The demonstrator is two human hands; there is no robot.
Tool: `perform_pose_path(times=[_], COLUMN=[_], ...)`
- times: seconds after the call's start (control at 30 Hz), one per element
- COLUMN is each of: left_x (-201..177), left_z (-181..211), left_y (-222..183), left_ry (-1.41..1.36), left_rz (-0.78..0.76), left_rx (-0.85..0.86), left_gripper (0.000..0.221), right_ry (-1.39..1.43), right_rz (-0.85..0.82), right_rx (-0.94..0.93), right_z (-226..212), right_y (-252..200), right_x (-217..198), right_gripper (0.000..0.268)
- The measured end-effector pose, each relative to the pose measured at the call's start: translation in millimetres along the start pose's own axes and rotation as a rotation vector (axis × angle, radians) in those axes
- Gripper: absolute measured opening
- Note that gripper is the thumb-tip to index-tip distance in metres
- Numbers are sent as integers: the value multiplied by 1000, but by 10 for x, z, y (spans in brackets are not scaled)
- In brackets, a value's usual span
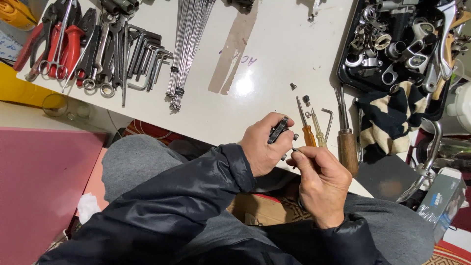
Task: The person assembles a small black mechanical component using a screwdriver and an Allen key. They tighten screws, insert a small metal pin, and rotate the part to check alignment.
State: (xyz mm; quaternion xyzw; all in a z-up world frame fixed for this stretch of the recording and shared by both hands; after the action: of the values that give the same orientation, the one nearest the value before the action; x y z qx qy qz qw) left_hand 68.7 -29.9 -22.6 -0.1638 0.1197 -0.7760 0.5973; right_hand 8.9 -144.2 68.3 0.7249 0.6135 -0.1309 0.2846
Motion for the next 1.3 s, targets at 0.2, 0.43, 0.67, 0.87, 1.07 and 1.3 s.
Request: perform_pose_path(times=[0.2, 0.43, 0.67, 0.87, 1.07, 1.3], left_x=[34, 61, 45, 129, 180, 221], left_z=[-93, 101, -54, 4, 16, 4], left_y=[81, 35, 128, 71, 67, 56], left_ry=[118, 129, -414, -410, -374, -430], left_rz=[-22, -142, -182, -267, -306, -350], left_rx=[-55, -142, -310, -172, -114, -150], left_gripper=[32, 38, 40, 33, 34, 33], right_ry=[120, -100, 118, -213, -355, -476], right_rz=[28, -14, -4, -213, -114, -47], right_rx=[181, -9, 363, 325, 35, -103], right_z=[310, 179, 330, 211, 93, 19], right_y=[-130, -18, 27, 51, 48, 15], right_x=[63, -52, -31, 157, 124, 136], right_gripper=[8, 8, 25, 92, 63, 58])
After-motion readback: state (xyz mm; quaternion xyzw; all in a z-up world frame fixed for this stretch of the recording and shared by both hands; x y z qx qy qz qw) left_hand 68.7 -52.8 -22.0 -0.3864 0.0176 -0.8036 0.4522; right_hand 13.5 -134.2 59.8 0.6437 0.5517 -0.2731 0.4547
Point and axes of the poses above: each hand's wrist, its own y-axis towards the middle knuckle, its own x-axis out of the palm, z = x × y, the point moved 9 cm from there along y, towards the middle knuckle, and after that the axes turned 10 degrees about -x, right-handed, at the moved point
